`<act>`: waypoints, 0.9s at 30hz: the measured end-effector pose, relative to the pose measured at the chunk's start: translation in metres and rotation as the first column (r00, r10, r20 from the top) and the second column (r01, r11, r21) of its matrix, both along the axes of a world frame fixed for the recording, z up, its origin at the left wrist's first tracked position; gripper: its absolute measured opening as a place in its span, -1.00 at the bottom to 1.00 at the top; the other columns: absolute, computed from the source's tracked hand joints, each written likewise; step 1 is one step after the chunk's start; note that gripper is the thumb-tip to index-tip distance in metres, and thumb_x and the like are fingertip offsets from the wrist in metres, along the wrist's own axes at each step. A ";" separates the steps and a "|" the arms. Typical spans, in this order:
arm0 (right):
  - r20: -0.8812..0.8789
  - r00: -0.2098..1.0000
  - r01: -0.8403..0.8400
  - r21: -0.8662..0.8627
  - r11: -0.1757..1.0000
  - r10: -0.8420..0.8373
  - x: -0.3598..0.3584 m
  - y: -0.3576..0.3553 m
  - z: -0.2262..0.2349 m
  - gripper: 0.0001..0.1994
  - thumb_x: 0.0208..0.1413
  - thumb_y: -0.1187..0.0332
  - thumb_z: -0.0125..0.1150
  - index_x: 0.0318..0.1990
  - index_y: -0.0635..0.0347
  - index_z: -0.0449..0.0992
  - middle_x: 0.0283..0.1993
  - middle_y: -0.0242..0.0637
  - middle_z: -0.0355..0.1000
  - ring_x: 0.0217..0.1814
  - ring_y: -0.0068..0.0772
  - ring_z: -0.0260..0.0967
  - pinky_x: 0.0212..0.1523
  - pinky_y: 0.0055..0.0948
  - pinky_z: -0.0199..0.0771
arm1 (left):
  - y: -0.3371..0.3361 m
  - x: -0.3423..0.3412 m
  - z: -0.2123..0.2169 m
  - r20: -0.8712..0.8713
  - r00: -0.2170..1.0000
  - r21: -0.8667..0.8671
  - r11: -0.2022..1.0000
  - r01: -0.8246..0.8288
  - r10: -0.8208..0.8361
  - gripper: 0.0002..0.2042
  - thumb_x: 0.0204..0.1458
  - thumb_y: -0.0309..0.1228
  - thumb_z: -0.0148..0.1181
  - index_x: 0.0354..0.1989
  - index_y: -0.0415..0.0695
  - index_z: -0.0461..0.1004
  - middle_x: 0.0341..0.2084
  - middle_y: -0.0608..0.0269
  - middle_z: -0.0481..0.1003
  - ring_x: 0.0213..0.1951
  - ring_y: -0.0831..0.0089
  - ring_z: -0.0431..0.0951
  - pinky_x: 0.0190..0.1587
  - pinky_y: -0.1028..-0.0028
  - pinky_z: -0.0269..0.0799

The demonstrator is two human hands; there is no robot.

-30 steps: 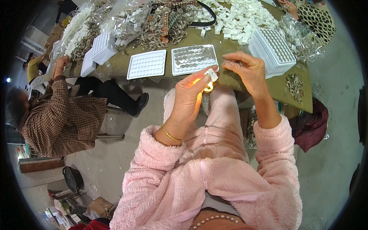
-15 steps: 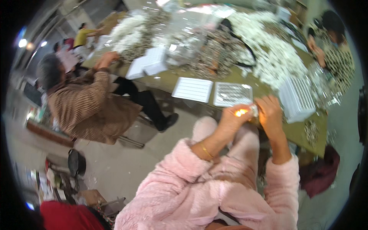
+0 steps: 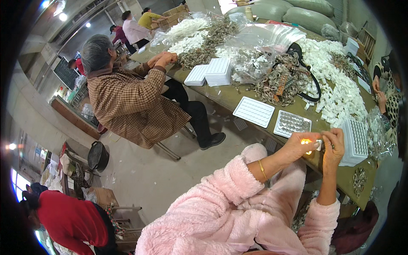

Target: The person assembles small LED modules by inserting metal contacts into white plastic housings and testing each unit with a battery to confirm illumination. Completed modules are placed into a white tray on the table.

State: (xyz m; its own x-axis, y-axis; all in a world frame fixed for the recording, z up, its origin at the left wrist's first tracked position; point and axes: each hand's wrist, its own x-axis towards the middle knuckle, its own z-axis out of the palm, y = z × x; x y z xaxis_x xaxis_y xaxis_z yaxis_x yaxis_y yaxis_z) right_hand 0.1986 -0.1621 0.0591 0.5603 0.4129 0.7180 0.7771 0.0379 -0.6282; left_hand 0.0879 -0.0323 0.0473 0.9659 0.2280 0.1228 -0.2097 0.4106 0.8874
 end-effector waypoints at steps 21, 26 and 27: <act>-0.115 0.983 -0.152 -0.086 0.985 0.142 -0.029 -0.005 0.017 -0.87 -0.08 0.66 0.31 -0.34 0.30 0.56 -0.34 -0.33 0.37 -0.28 -0.46 0.30 -0.29 -0.52 0.29 | 0.008 -0.009 -0.017 0.001 0.999 -0.109 0.993 -0.034 0.034 -0.75 0.23 -0.25 0.21 -0.19 -0.22 0.60 -0.40 0.32 0.58 -0.33 0.63 0.53 -0.26 0.60 0.43; 0.037 0.995 -0.088 -0.096 0.991 0.092 -0.034 -0.005 0.018 -0.84 -0.10 0.67 0.30 -0.32 0.28 0.58 -0.33 -0.25 0.43 -0.29 -0.32 0.36 -0.30 -0.42 0.35 | 0.009 -0.014 -0.016 -0.022 0.999 -0.037 0.999 -0.027 0.026 -0.75 0.24 -0.28 0.20 -0.14 -0.24 0.58 -0.34 0.28 0.58 -0.27 0.58 0.54 -0.17 0.54 0.44; 0.086 0.994 -0.061 -0.094 0.994 0.070 -0.034 -0.004 0.017 -0.83 -0.09 0.67 0.29 -0.31 0.28 0.58 -0.32 -0.24 0.44 -0.30 -0.30 0.37 -0.30 -0.41 0.36 | 0.008 -0.015 -0.016 -0.018 1.000 -0.080 0.997 -0.013 0.012 -0.75 0.24 -0.28 0.20 -0.14 -0.24 0.58 -0.33 0.29 0.58 -0.27 0.58 0.53 -0.17 0.54 0.44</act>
State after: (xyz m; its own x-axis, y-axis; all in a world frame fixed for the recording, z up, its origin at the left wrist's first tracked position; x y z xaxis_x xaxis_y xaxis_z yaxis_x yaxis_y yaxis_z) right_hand 0.1641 -0.1663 0.0765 0.4657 0.5126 0.7214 0.8277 0.0363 -0.5600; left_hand 0.0730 -0.0241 0.0313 0.9647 0.2485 0.0872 -0.2004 0.4777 0.8554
